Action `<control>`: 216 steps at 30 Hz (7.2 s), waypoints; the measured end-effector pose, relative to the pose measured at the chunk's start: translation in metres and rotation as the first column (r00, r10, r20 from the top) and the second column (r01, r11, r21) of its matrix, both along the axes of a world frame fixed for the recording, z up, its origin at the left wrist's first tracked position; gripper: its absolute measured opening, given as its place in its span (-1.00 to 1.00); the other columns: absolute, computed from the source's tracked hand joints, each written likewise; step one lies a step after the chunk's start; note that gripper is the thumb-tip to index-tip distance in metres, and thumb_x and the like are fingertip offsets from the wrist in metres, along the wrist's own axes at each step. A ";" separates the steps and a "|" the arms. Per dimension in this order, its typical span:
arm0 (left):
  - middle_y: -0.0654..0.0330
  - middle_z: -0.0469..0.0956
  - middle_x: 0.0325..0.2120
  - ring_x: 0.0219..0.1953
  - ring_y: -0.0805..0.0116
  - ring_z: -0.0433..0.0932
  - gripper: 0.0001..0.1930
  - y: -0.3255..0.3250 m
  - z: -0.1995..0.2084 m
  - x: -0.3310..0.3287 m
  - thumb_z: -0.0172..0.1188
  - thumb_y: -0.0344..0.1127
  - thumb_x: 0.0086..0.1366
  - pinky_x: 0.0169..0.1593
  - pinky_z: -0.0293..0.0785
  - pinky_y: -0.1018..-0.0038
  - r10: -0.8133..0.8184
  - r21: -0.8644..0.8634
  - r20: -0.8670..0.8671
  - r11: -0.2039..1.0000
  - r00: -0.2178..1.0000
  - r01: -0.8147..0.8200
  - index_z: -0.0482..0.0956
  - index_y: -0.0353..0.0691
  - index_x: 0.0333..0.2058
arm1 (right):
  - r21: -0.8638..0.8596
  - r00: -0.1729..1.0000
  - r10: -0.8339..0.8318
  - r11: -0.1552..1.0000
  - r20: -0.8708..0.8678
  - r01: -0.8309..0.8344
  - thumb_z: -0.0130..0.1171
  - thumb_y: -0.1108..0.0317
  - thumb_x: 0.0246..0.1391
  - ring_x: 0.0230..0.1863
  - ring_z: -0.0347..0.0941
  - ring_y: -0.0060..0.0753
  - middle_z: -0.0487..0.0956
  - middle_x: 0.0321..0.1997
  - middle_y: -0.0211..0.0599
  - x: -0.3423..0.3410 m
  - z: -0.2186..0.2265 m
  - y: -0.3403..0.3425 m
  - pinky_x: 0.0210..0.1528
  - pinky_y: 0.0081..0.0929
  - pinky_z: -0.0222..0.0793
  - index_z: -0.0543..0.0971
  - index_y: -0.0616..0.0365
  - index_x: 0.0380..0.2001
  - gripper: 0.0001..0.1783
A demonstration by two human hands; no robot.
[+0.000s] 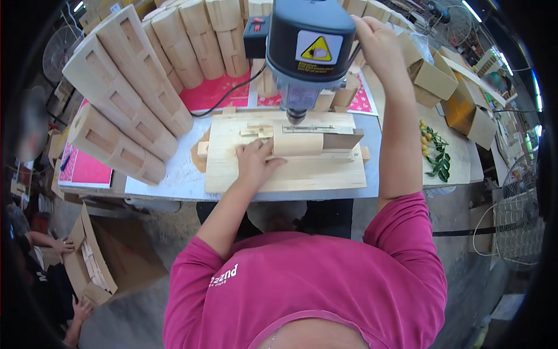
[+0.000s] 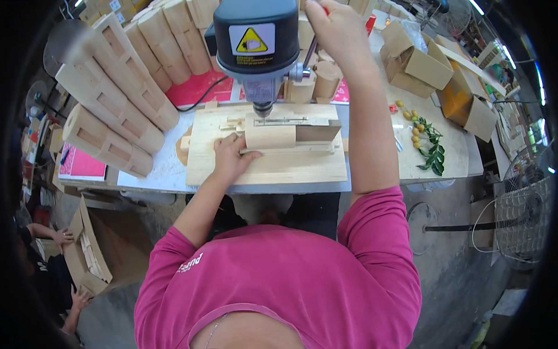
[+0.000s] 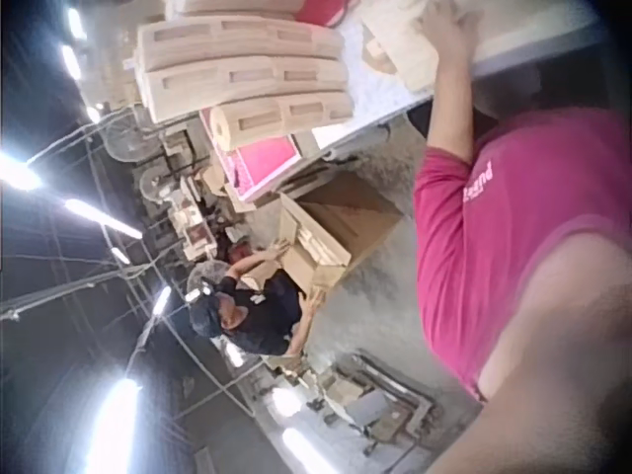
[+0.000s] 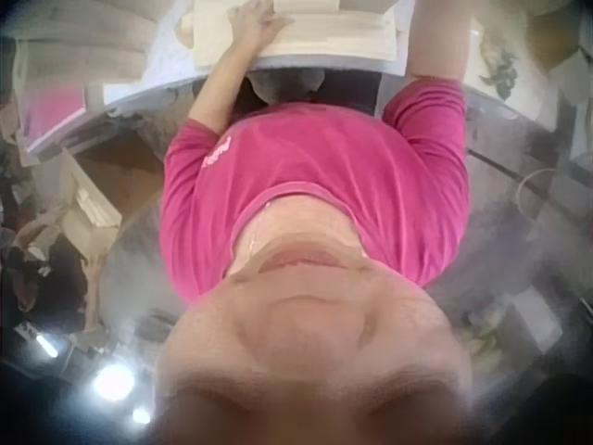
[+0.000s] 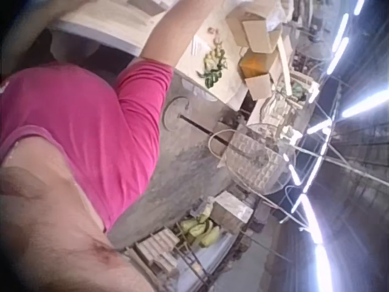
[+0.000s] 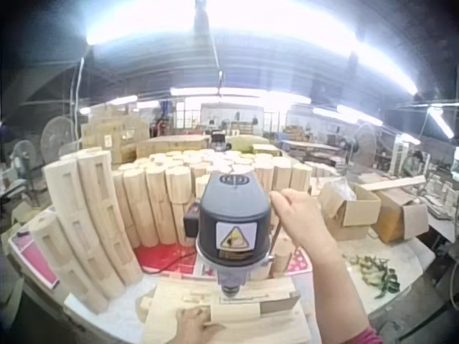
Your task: Using a drill press to make holes in wood blocks for manufacturing.
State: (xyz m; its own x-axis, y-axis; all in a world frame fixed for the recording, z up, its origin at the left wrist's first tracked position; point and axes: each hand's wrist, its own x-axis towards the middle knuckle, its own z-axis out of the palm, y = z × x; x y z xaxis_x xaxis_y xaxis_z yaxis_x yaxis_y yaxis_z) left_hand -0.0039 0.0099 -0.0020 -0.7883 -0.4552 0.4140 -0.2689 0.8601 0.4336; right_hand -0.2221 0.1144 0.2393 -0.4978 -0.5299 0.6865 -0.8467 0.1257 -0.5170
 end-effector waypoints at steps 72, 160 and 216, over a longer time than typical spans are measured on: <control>0.18 0.53 -0.64 -0.63 0.56 0.44 -0.69 -0.021 0.089 0.156 0.27 -0.18 0.00 -0.51 0.30 0.66 0.495 0.968 -0.118 0.252 0.861 -0.013 0.53 -0.37 -0.59 | 0.374 0.728 0.071 0.821 0.682 -0.431 0.23 0.37 -0.11 -0.47 0.30 -0.71 0.50 -0.51 -0.51 0.107 -0.178 0.143 -0.42 -0.70 0.20 0.54 0.29 -0.42 -0.80; 0.31 0.40 -0.48 -0.28 0.30 0.38 -0.44 -0.035 -0.006 0.033 0.33 -0.07 -0.22 -0.19 0.12 0.32 -0.010 -0.008 -0.094 1.000 0.996 0.009 0.48 -0.08 -0.16 | -0.038 0.986 -0.096 0.995 -0.140 0.091 -0.06 0.14 0.05 -0.33 0.43 -0.45 0.55 -0.31 -0.25 -0.029 -0.020 -0.018 -0.29 -0.53 0.31 0.48 0.08 -0.09 -0.60; 0.33 0.40 -0.47 -0.27 0.33 0.34 -0.39 -0.015 -0.012 0.034 0.40 -0.06 -0.35 -0.10 0.07 0.29 0.014 0.137 -0.255 0.990 0.967 0.022 0.49 -0.06 -0.21 | -0.016 0.828 -0.120 0.988 0.547 0.154 -0.18 0.13 0.17 0.20 0.12 -0.10 0.19 0.20 0.06 0.021 -0.236 0.043 0.24 -0.39 -0.04 0.27 0.42 0.06 -0.43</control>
State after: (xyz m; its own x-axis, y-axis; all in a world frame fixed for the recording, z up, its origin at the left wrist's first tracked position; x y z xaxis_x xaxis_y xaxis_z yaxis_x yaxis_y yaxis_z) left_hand 0.0305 -0.0049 -0.0145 -0.6672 -0.5188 0.5345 -0.1307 0.7880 0.6017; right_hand -0.2013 0.1575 0.0032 -0.8637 -0.3969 0.3106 -0.4036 0.1756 -0.8979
